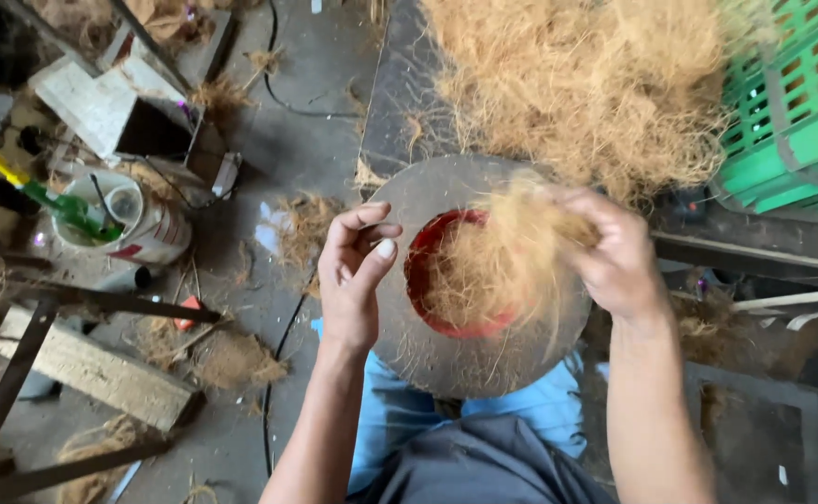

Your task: The person repeatedly pulls clumps of coconut fiber from a pile on a table, separates the strands by hand, and places them into a red bowl. The person continues this process throughout the clip, handling the fiber by hand without using tools.

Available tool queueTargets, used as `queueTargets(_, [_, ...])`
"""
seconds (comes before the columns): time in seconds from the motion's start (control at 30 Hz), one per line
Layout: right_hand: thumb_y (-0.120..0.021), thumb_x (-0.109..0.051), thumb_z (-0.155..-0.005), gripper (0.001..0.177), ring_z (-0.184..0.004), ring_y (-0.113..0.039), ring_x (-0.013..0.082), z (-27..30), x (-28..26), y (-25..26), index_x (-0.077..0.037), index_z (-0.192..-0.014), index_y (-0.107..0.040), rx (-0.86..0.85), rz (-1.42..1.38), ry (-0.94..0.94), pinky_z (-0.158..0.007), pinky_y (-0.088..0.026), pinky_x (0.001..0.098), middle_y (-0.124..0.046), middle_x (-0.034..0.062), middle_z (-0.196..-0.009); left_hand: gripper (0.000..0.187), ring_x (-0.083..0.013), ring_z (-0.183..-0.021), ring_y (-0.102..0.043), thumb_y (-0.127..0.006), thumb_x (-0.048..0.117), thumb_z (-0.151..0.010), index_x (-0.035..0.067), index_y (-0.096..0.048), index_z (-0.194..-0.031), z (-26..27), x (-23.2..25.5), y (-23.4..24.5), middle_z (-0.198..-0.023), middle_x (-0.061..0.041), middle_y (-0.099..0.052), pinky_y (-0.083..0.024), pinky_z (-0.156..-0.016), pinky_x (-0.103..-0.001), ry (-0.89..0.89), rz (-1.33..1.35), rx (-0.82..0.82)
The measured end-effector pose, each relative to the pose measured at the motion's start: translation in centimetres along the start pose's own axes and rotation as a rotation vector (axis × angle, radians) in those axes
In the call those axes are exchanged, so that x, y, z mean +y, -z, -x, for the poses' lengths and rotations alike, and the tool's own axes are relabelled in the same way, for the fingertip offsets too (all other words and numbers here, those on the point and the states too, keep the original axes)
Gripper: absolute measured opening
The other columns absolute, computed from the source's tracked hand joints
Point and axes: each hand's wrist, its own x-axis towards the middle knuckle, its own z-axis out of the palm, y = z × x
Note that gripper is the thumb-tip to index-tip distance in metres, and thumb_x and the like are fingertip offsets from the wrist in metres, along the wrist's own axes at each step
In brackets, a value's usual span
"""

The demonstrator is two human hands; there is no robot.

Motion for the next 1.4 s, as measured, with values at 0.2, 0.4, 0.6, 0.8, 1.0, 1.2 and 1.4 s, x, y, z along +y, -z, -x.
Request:
queueTargets(0.2, [-0.071, -0.001, -0.083, 0.018, -0.125, -0.057, 0.0362, 0.6, 0.4, -0.7, 0.005, -0.098, -0.064, 0.031, -0.013, -0.04, -0.111, -0.04, 0.0536, -0.066, 0.023, -0.117, 0.062, -0.032, -0.119, -0.054, -0.068, 0.035, -0.083, -0.002, -0.052, -0.13, 1.1, 0.5, -0.4, -0.134, -0.022, -0.051, -0.045, -0.099, -0.048, 0.05, -0.085, -0.086])
queueTargets(0.4, [-0.072, -0.011, -0.084, 0.02, -0.124, -0.056, 0.0315, -0.2, -1.0, -4.4, 0.001, -0.099, -0.068, 0.046, 0.021, -0.076, -0.109, -0.04, 0.047, -0.064, 0.0208, -0.125, 0.087, -0.0476, -0.14, -0.029, -0.069, 0.035, -0.086, 0.007, -0.026, -0.157, 1.7, -1.3, -4.0, -0.155, -0.026, -0.031, -0.031, -0.11, -0.063, 0.16, 0.067, -0.373])
queueTargets(0.6, [-0.062, -0.004, -0.092, 0.022, -0.117, -0.056, 0.0253, -0.5, -1.1, -2.1, -0.001, -0.114, -0.065, 0.194, 0.084, -0.082, -0.104, -0.042, 0.0394, -0.063, 0.0168, -0.126, 0.046, -0.0205, -0.09, -0.066, -0.075, 0.008, -0.085, 0.006, -0.06, -0.129, 0.0, -3.3, -3.5, -0.104, -0.013, -0.07, -0.06, -0.075, -0.038, 0.211, 0.078, -0.186])
queueTargets(0.8, [-0.068, 0.001, -0.08, 0.055, -0.118, -0.056, 0.0311, -0.7, -4.0, -4.7, -0.002, -0.132, -0.05, -0.126, 0.076, -0.077, -0.105, -0.046, 0.0497, -0.053, 0.0181, -0.134, 0.077, -0.0397, -0.111, -0.058, -0.082, 0.007, -0.076, 0.003, -0.042, -0.141, -0.3, 1.2, -4.5, -0.118, -0.026, -0.061, -0.048, -0.095, -0.057, 0.075, -0.156, -0.255])
queueTargets(1.0, [-0.071, 0.012, -0.08, 0.024, -0.091, -0.071, 0.0321, -0.4, -3.2, -1.7, 0.002, -0.102, -0.07, -0.009, 0.284, -0.081, -0.089, -0.054, 0.0463, -0.072, 0.0194, -0.095, 0.084, -0.0388, -0.117, -0.052, -0.076, 0.021, -0.08, 0.006, -0.033, -0.15, -0.2, 4.2, -3.6, -0.137, -0.027, -0.045, -0.05, -0.092, -0.047, 0.077, -0.138, -0.26])
queueTargets(1.2, [-0.074, 0.006, -0.083, 0.02, -0.095, -0.068, 0.0219, 0.4, -1.7, -0.1, 0.002, -0.103, -0.07, 0.095, 0.228, -0.161, -0.088, -0.054, 0.0384, -0.072, 0.0162, -0.096, 0.068, -0.03, -0.118, -0.053, -0.07, 0.029, -0.086, 0.004, -0.043, -0.143, -0.2, 1.5, -1.3, -0.134, -0.019, -0.05, -0.047, -0.098, -0.044, 0.036, -0.092, -0.142])
queueTargets(1.4, [-0.075, 0.005, -0.081, 0.021, -0.089, -0.066, 0.0156, 1.1, 0.0, -0.9, 0.003, -0.1, -0.067, 0.212, 0.008, -0.231, -0.087, -0.056, 0.0323, -0.071, 0.0133, -0.092, 0.059, -0.032, -0.117, -0.055, -0.068, 0.022, -0.087, 0.001, -0.048, -0.139, 1.5, -2.0, 0.0, -0.133, -0.02, -0.051, -0.052, -0.093, -0.045, 0.172, -0.151, -0.114])
